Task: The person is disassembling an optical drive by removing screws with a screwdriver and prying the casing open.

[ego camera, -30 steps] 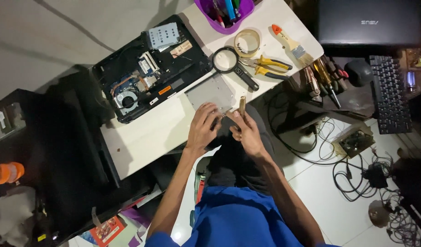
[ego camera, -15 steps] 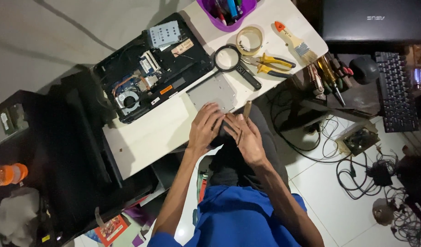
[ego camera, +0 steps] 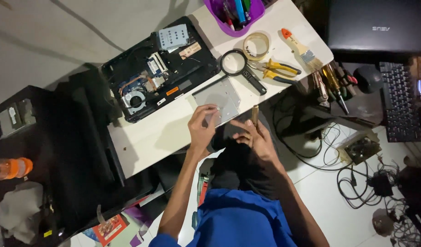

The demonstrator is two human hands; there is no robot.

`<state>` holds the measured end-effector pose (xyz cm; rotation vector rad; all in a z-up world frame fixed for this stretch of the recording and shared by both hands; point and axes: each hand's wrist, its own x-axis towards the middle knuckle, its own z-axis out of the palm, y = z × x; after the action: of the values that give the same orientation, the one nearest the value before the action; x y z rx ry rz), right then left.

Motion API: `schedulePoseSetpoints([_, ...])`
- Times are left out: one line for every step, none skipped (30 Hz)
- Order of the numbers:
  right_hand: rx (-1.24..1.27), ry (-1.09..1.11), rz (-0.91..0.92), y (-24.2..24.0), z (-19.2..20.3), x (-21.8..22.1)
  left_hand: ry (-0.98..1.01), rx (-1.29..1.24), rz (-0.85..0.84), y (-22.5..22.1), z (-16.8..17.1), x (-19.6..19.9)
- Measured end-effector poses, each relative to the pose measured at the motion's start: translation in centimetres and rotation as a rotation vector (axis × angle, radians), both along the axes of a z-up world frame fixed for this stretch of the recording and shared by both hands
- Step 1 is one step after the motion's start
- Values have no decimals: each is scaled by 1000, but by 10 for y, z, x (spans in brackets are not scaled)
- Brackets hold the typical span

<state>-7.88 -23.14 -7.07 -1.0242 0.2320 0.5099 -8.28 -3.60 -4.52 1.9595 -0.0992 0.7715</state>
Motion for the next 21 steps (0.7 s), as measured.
schedulePoseSetpoints([-2, -4, 1, 1, 2, 3, -4, -2, 1, 1, -1, 1])
schedulePoseSetpoints([-12, -31, -5, 1, 3, 4, 30, -57, 30, 2, -1, 2])
schedulePoseSetpoints([-23, -58, -12, 2, 5, 6, 63, -113, 59, 2, -1, 2])
schedulePoseSetpoints([-20, -62, -11, 5, 15, 10, 59, -110, 60, 3, 2, 2])
schedulePoseSetpoints([-83, -85, 5, 9, 25, 15, 96, -186, 74, 4, 5, 2])
schedulePoseSetpoints([-146, -106, 20, 12, 35, 18, 135, -262, 87, 5, 8, 1])
schedulePoseSetpoints([-143, -109, 20, 18, 48, 21, 132, -260, 86, 5, 3, 5])
schedulePoseSetpoints([-173, -165, 30, 25, 60, 25, 150, -317, 89, 6, -1, 9])
schedulePoseSetpoints([-203, -220, 39, 31, 73, 28, 168, -373, 92, 7, -5, 13])
schedulePoseSetpoints([-199, -225, 41, 35, 64, 36, 163, -370, 94, 6, -3, 13])
schedulePoseSetpoints([-215, -294, 64, 39, 54, 44, 172, -333, 52, 6, -1, 13])
schedulePoseSetpoints([-232, -366, 88, 43, 45, 54, 179, -297, 11, 6, 2, 15])
schedulePoseSetpoints([-228, -373, 91, 49, 52, 58, 172, -294, 14, 7, 4, 18])
schedulePoseSetpoints([-275, -484, 75, 52, 58, 61, 184, -332, -25, 6, 5, 20])
schedulePoseSetpoints([-321, -594, 59, 56, 64, 64, 196, -370, -64, 6, 6, 23])
schedulePoseSetpoints([-322, -596, 60, 58, 59, 68, 194, -371, -64, 7, 5, 25])
schedulePoseSetpoints([-325, -670, 59, 60, 55, 72, 194, -464, -105, 8, 3, 28])
schedulePoseSetpoints([-326, -742, 58, 62, 50, 75, 196, -556, -146, 10, 2, 30])
schedulePoseSetpoints([-327, -742, 58, 62, 58, 76, 196, -557, -146, 12, 2, 31])
schedulePoseSetpoints([-345, -820, 77, 62, 65, 76, 194, -592, -160, 13, 2, 31])
schedulePoseSetpoints([-362, -898, 97, 62, 72, 77, 191, -628, -175, 15, 2, 32])
